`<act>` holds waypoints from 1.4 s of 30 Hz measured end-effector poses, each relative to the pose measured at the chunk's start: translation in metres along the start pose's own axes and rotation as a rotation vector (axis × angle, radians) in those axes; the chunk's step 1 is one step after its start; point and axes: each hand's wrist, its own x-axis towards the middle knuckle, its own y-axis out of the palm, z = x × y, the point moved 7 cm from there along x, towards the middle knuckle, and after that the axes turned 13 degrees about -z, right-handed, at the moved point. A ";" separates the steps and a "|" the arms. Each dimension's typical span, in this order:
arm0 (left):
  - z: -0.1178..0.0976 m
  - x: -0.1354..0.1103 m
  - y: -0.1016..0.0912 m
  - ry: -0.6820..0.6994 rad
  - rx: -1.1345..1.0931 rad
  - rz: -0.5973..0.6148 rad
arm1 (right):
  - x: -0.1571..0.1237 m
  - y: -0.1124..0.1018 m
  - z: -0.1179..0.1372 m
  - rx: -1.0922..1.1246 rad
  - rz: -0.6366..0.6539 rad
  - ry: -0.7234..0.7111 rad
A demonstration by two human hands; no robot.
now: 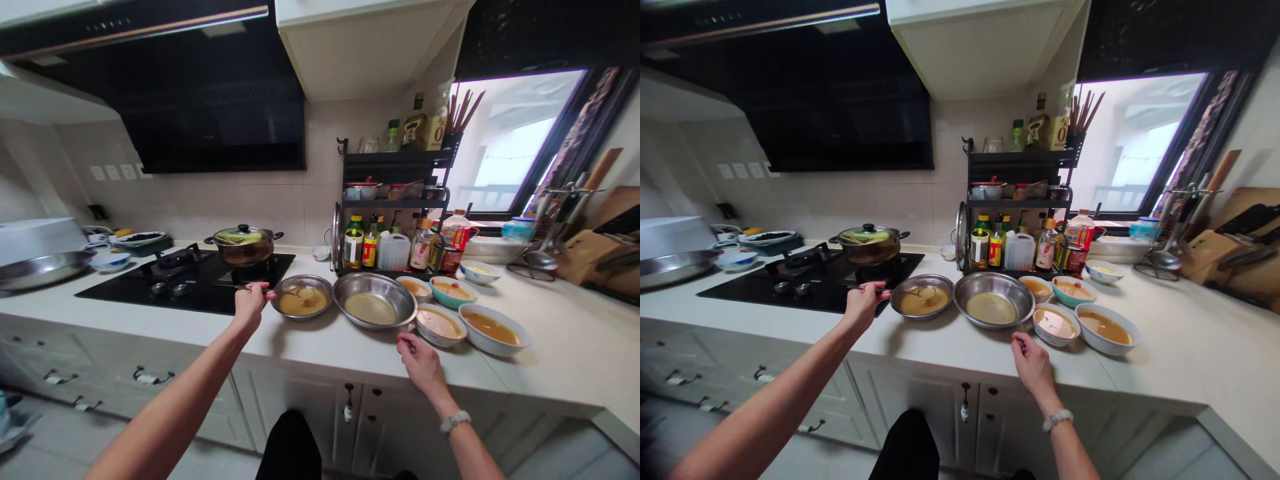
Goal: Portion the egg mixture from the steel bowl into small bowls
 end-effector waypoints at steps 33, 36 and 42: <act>-0.034 -0.086 0.061 0.634 0.116 0.439 | -0.002 -0.002 0.008 -0.016 -0.004 -0.035; -0.030 -0.044 0.033 0.408 0.069 0.258 | -0.002 -0.002 0.006 -0.014 -0.004 -0.033; -0.008 -0.021 0.003 0.377 0.251 0.233 | -0.003 -0.002 0.010 -0.014 0.004 -0.028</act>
